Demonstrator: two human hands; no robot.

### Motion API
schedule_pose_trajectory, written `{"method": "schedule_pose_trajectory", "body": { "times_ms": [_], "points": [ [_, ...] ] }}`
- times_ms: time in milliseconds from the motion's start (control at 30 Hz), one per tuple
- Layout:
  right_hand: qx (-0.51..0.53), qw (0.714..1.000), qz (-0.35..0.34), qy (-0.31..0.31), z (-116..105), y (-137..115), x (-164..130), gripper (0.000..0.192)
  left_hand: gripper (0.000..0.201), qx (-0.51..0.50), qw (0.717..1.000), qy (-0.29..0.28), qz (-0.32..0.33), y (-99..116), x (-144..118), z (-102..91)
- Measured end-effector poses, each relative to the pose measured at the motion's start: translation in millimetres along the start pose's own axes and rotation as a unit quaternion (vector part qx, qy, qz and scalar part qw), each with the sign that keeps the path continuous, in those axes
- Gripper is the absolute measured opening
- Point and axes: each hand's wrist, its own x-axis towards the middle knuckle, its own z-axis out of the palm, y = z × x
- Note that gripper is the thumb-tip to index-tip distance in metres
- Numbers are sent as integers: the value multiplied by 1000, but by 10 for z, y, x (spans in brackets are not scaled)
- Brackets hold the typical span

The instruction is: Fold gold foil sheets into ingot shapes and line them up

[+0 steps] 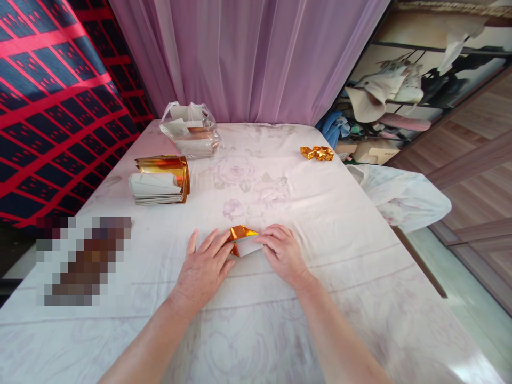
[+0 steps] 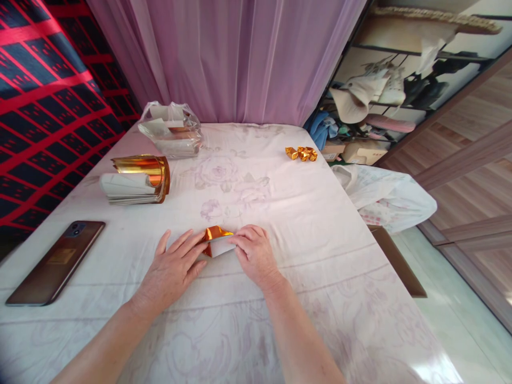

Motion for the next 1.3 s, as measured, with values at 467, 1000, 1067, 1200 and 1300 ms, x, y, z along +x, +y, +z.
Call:
{"method": "schedule_pose_trajectory", "body": {
  "times_ms": [467,1000,1067,1200,1300],
  "points": [
    [-15,995,-85,-48,35,-219,-18,19,35,-9,1000,-11,-8,64,-33,90],
    [22,995,-58,-80,86,-173,-22,26,32,-67,997,-2,30,178,-31,70],
    [38,995,-49,-73,79,-175,-20,27,27,-78,997,-10,18,160,-26,95],
    [54,998,-20,-37,59,-171,-23,21,21,-92,996,-9,21,95,-4,110],
    [30,999,-2,-31,50,-162,-25,18,23,-86,996,-6,32,51,7,105]
  ]
}}
